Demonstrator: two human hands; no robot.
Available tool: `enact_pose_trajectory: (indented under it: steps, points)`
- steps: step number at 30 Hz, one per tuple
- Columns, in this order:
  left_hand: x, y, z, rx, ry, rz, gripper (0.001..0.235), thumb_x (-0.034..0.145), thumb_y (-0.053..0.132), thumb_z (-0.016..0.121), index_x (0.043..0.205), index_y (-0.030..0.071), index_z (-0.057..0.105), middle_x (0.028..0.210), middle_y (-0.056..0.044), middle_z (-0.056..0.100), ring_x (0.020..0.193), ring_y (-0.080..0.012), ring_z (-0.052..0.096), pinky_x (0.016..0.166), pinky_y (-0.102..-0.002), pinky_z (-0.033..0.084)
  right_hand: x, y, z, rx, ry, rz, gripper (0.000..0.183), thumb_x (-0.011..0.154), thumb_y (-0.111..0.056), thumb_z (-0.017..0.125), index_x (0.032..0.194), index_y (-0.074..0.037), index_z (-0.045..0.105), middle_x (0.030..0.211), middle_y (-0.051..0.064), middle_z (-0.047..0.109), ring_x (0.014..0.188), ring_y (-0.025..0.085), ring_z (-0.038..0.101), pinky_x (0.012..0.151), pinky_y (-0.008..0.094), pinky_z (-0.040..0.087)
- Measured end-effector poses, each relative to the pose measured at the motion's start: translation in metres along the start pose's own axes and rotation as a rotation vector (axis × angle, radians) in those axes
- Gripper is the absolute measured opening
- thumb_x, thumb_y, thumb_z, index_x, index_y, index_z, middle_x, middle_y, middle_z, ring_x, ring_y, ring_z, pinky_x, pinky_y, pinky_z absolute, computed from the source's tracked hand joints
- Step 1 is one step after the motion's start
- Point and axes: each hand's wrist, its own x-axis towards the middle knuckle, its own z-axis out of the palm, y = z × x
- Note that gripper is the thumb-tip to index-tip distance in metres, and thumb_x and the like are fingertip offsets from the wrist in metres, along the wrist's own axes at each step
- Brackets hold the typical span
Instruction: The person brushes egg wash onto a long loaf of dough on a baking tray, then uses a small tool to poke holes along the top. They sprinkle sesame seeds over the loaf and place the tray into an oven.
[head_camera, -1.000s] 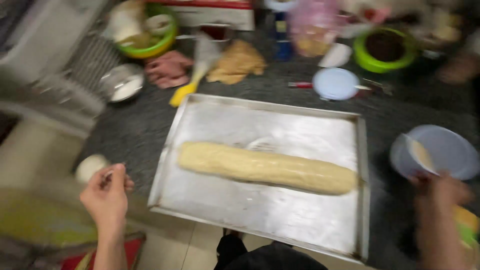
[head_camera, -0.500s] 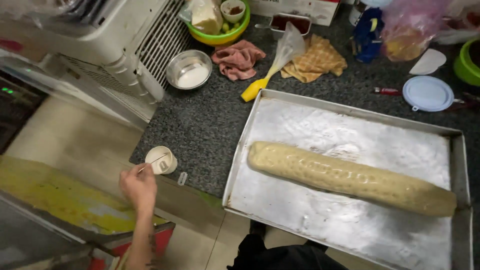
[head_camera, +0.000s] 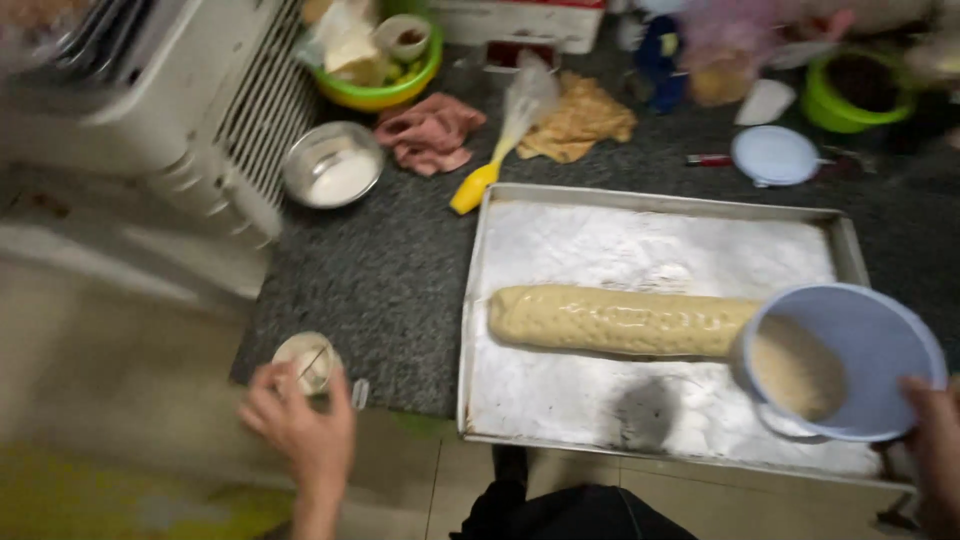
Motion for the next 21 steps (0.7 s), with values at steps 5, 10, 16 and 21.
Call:
enact_pose_trajectory:
  steps: [5, 10, 16, 21]
  points:
    - [-0.005, 0.107, 0.017, -0.499, -0.189, 0.24, 0.031, 0.106, 0.021, 0.078, 0.133, 0.005, 0.079, 0.122, -0.018, 0.073, 0.116, -0.0359, 0.066, 0.11, -0.05, 0.048, -0.135, -0.094, 0.028, -0.097, 0.096, -0.118, 0.051, 0.125, -0.018, 0.067, 0.085, -0.018, 0.036, 0.074, 0.001, 0.036, 0.067, 0.013, 0.039, 0.053, 0.037, 0.037]
    - [0.006, 0.233, -0.005, -1.137, -0.517, 0.444, 0.019, 0.109, 0.011, 0.072, 0.123, 0.0, 0.081, 0.117, -0.013, 0.082, 0.105, -0.033, 0.075, 0.096, -0.044, 0.058, -0.207, -0.113, 0.015, -0.323, 0.311, -0.282, 0.054, 0.117, -0.02, 0.07, 0.075, -0.012, 0.037, 0.071, -0.001, 0.032, 0.072, 0.014, 0.031, 0.063, 0.041, 0.027]
    - [0.008, 0.357, -0.066, -1.468, -0.772, 0.782, 0.015, 0.11, 0.01, 0.072, 0.123, 0.003, 0.076, 0.107, -0.01, 0.079, 0.094, -0.0303, 0.074, 0.088, -0.041, 0.057, -0.252, -0.085, 0.001, -0.437, 0.463, -0.279, 0.051, 0.112, -0.027, 0.072, 0.078, -0.012, 0.036, 0.069, 0.002, 0.033, 0.07, 0.018, 0.033, 0.065, 0.046, 0.032]
    - [-0.053, 0.422, -0.057, -1.175, -1.067, 1.292, 0.018, 0.107, 0.016, 0.067, 0.123, 0.008, 0.068, 0.112, -0.014, 0.072, 0.103, -0.0387, 0.071, 0.072, -0.055, 0.056, -0.313, -0.1, 0.011, -0.383, 0.565, -0.243, 0.048, 0.109, -0.023, 0.071, 0.076, -0.012, 0.037, 0.066, 0.0, 0.032, 0.063, 0.017, 0.032, 0.062, 0.042, 0.034]
